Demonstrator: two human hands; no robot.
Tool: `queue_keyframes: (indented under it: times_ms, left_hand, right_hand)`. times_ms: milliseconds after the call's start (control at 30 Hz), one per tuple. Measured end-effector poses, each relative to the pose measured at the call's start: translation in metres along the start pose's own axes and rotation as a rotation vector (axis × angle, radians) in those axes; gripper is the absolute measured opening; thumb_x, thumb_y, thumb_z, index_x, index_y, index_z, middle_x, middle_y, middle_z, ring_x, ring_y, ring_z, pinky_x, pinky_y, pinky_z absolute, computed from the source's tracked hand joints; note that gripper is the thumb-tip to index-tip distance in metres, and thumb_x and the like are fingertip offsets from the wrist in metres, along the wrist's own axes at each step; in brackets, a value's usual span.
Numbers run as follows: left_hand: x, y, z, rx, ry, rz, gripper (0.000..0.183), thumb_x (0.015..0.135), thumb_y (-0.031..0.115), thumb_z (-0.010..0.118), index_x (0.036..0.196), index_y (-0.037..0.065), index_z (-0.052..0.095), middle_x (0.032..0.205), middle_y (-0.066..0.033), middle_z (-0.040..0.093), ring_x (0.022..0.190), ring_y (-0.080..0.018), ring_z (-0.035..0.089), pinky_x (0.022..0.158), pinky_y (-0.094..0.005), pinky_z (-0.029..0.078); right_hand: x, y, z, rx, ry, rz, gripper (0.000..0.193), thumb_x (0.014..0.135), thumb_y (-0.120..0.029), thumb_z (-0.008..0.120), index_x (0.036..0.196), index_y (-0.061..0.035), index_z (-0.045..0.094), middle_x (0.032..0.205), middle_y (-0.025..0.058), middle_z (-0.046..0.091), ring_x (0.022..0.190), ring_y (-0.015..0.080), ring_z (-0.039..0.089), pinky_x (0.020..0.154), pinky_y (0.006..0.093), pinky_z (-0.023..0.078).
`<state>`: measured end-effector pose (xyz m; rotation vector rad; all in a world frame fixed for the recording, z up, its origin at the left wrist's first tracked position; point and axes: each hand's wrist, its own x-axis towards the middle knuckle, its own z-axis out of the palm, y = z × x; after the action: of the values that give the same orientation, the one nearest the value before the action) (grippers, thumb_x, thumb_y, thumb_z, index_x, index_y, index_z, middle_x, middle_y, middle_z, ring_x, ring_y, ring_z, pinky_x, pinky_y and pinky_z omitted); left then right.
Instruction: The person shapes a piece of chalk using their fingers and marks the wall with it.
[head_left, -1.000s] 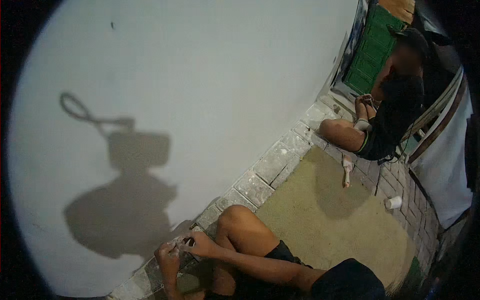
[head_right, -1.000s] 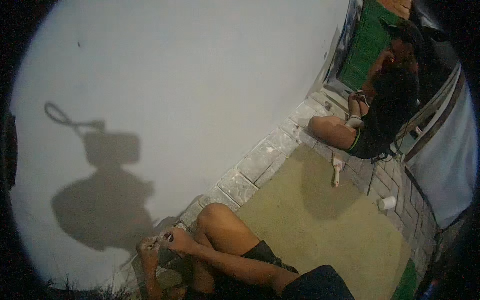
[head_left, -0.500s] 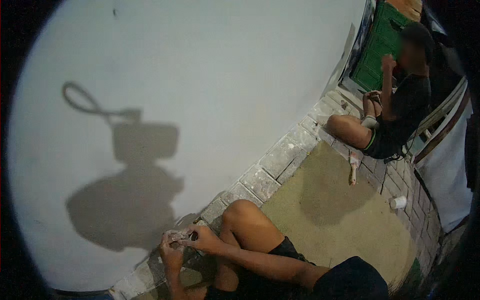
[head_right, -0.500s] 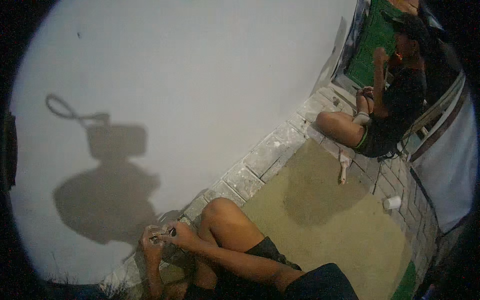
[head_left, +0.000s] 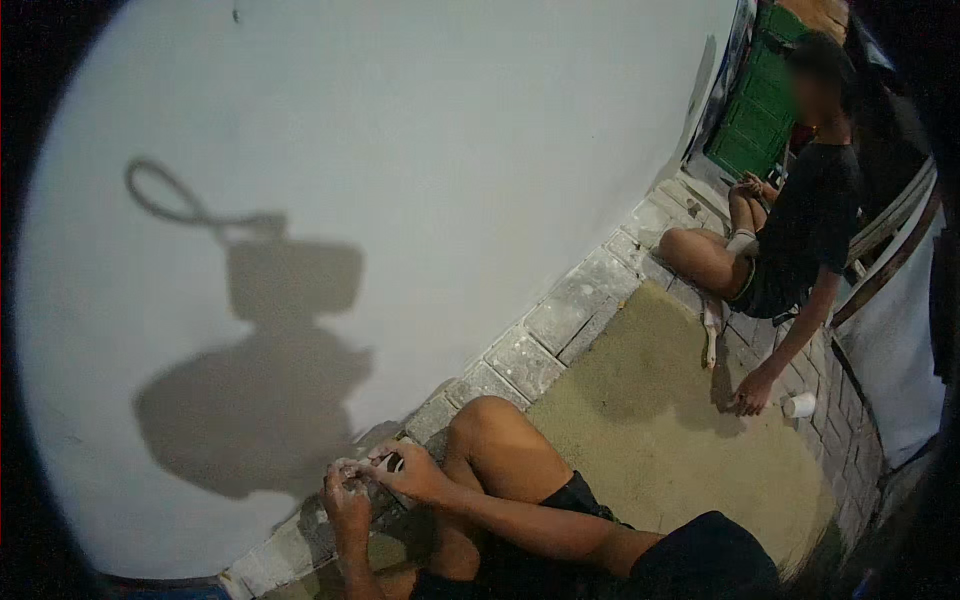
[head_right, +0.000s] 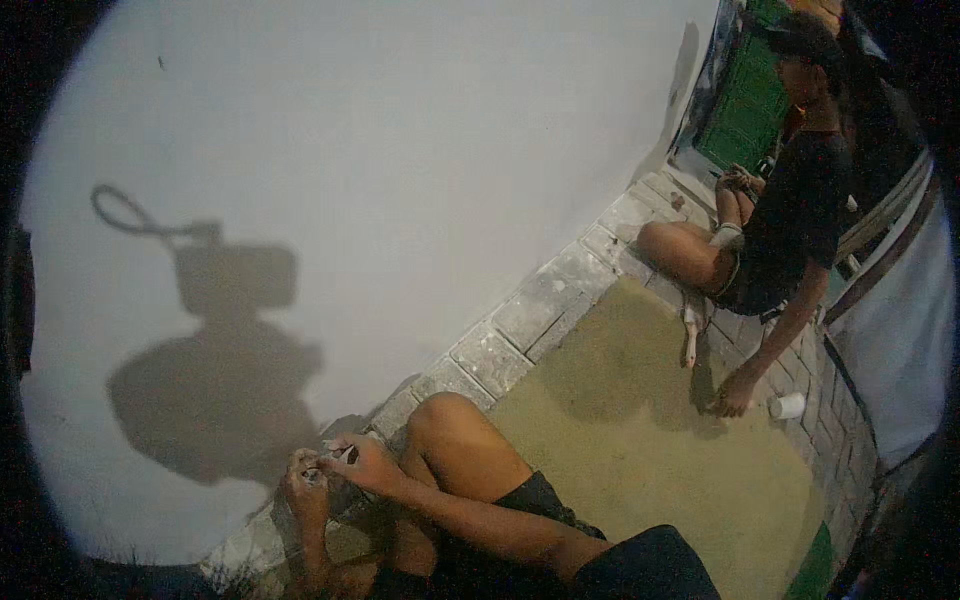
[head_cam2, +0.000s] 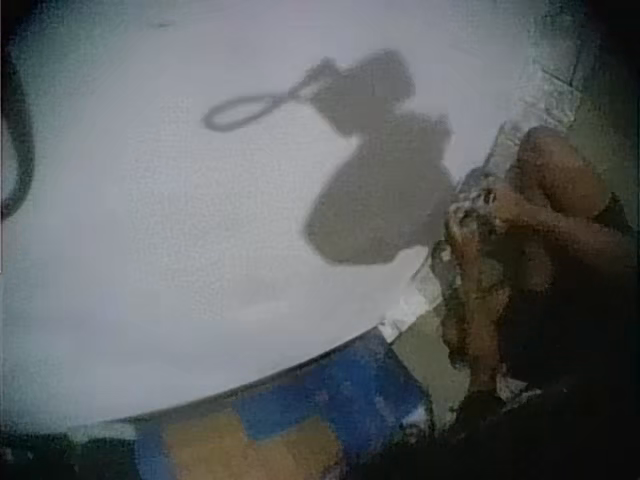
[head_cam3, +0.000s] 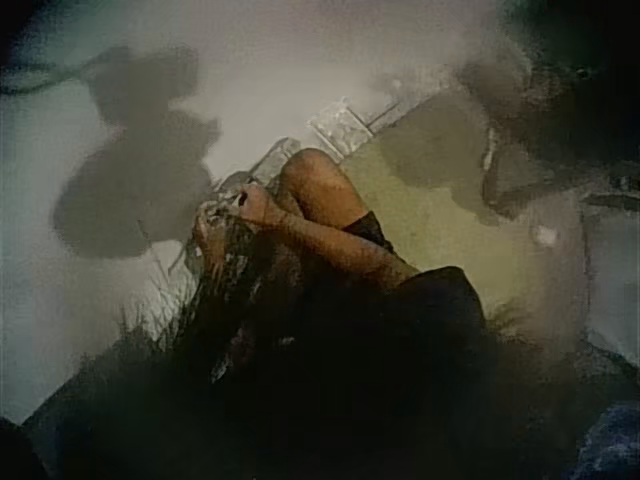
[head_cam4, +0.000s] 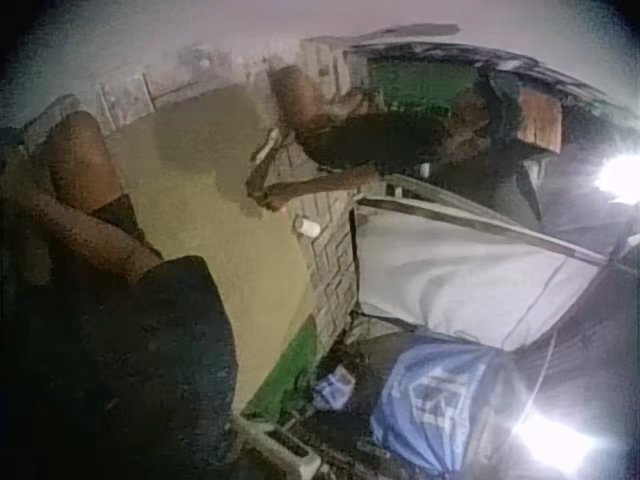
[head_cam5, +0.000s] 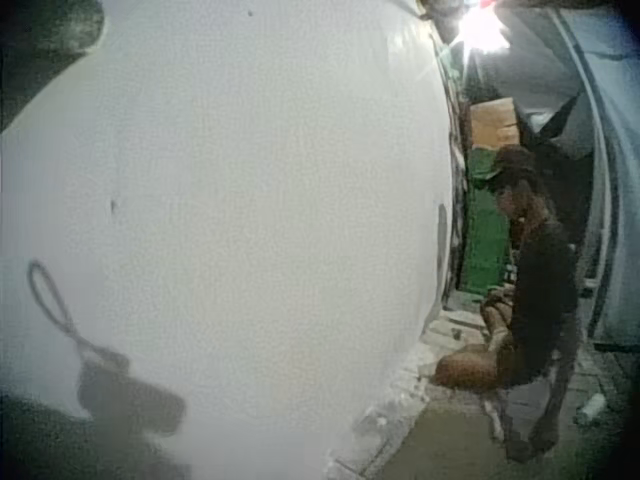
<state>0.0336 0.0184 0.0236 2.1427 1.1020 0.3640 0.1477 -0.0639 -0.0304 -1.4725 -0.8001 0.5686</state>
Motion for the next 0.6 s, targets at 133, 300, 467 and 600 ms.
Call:
queue_keyframes:
  times_ms: [133,300,467,600]
  left_hand:
    - [-0.002,-0.001,0.000,-0.006,0.027,0.006,0.021,0.083,0.003,0.056,0.104,0.002,0.053,0.106,-0.0150,0.057,0.101,-0.0307,0.056,0.085,-0.0415,0.043]
    - [0.003,-0.009,0.006,-0.086,0.028,-0.106,0.024,0.084,0.006,0.057,0.107,0.004,0.052,0.115,-0.0167,0.056,0.106,-0.0283,0.056,0.087,-0.0399,0.043]
    - [0.000,-0.014,0.007,-0.282,0.043,-0.002,0.033,0.085,0.015,0.061,0.113,0.003,0.048,0.103,-0.0151,0.063,0.099,-0.0279,0.060,0.085,-0.0397,0.046]
    - [0.003,-0.028,0.004,-0.328,0.053,0.073,0.038,0.085,0.013,0.061,0.118,0.004,0.044,0.101,-0.0137,0.063,0.096,-0.0262,0.061,0.083,-0.0361,0.048]
  right_hand:
    - [0.001,-0.002,0.000,-0.002,-0.025,0.075,0.031,0.079,-0.030,0.069,0.091,-0.0021,0.062,0.082,0.0102,0.064,0.069,0.0178,0.060,0.066,0.0327,0.048]
    - [0.003,-0.003,-0.002,-0.042,-0.092,0.186,0.029,0.082,-0.027,0.068,0.095,-0.0020,0.062,0.086,0.0101,0.063,0.083,0.0152,0.058,0.077,0.0321,0.047]
    - [0.004,0.002,-0.002,0.061,-0.075,0.133,0.024,0.084,-0.021,0.065,0.098,-0.0019,0.062,0.088,0.0083,0.063,0.081,0.0119,0.058,0.071,0.0276,0.048]
    - [0.004,0.004,-0.001,0.101,-0.129,0.075,0.022,0.081,-0.006,0.063,0.103,-0.0045,0.061,0.093,0.0048,0.061,0.079,0.0112,0.058,0.069,0.0249,0.048]
